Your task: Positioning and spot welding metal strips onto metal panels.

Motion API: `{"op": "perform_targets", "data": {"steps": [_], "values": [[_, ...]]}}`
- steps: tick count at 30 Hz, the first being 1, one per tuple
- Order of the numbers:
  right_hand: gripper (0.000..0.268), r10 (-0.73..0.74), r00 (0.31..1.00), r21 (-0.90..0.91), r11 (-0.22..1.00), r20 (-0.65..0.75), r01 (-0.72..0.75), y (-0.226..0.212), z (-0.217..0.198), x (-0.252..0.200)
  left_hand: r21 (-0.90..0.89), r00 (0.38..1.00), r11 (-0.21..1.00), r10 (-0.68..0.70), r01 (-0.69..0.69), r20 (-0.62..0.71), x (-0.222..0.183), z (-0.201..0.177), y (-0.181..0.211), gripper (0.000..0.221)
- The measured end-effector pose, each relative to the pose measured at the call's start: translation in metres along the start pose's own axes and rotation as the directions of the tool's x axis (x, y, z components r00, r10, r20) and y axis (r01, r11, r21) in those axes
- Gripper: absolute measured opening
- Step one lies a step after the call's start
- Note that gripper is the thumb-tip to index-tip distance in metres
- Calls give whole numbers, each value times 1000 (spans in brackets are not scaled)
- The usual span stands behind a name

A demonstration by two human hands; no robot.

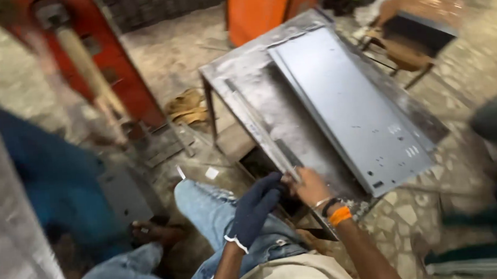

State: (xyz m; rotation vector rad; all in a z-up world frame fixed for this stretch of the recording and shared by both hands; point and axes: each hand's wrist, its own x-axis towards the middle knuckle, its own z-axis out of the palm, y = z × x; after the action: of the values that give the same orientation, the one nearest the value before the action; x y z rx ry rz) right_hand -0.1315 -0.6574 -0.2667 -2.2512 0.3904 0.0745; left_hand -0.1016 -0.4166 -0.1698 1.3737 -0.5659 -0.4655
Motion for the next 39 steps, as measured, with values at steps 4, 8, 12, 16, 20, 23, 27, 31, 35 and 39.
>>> {"op": "perform_targets", "data": {"steps": [4,8,12,16,20,23,27,31,35,39], "values": [[26,357,913,-256,880,-199,-400,-25,-75,44,-148,968,958,-249,246,-6,10,-6,-5,44],[23,8,868,-399,886,-496,-235,21,-90,88,-92,958,957,-281,276,-52,9,-18,-4,42],[43,99,823,-363,863,-559,-351,34,-82,110,-105,928,934,-353,342,-117,4,-22,-13,41],[42,42,820,-405,854,-571,-326,54,-82,125,-121,920,924,-377,364,-109,3,-19,-15,42],[39,179,796,-322,846,-578,-424,51,-101,134,-99,931,932,-357,349,-75,4,-18,-9,41],[38,332,771,-212,834,-543,-509,55,-114,139,-86,930,930,-362,356,-66,9,-16,-6,41],[34,312,800,-269,826,-513,-495,65,-136,153,-74,937,938,-343,338,-65,17,-12,-7,41],[44,286,811,-180,886,-510,-426,38,-173,152,-100,938,934,-346,342,-26,41,5,-14,43],[33,108,953,-278,942,-283,-189,1,-177,148,-218,917,891,-385,399,104,82,45,-13,53],[48,-143,973,-236,967,-183,98,3,-135,152,-394,882,790,-438,470,174,113,89,-17,67]]}}
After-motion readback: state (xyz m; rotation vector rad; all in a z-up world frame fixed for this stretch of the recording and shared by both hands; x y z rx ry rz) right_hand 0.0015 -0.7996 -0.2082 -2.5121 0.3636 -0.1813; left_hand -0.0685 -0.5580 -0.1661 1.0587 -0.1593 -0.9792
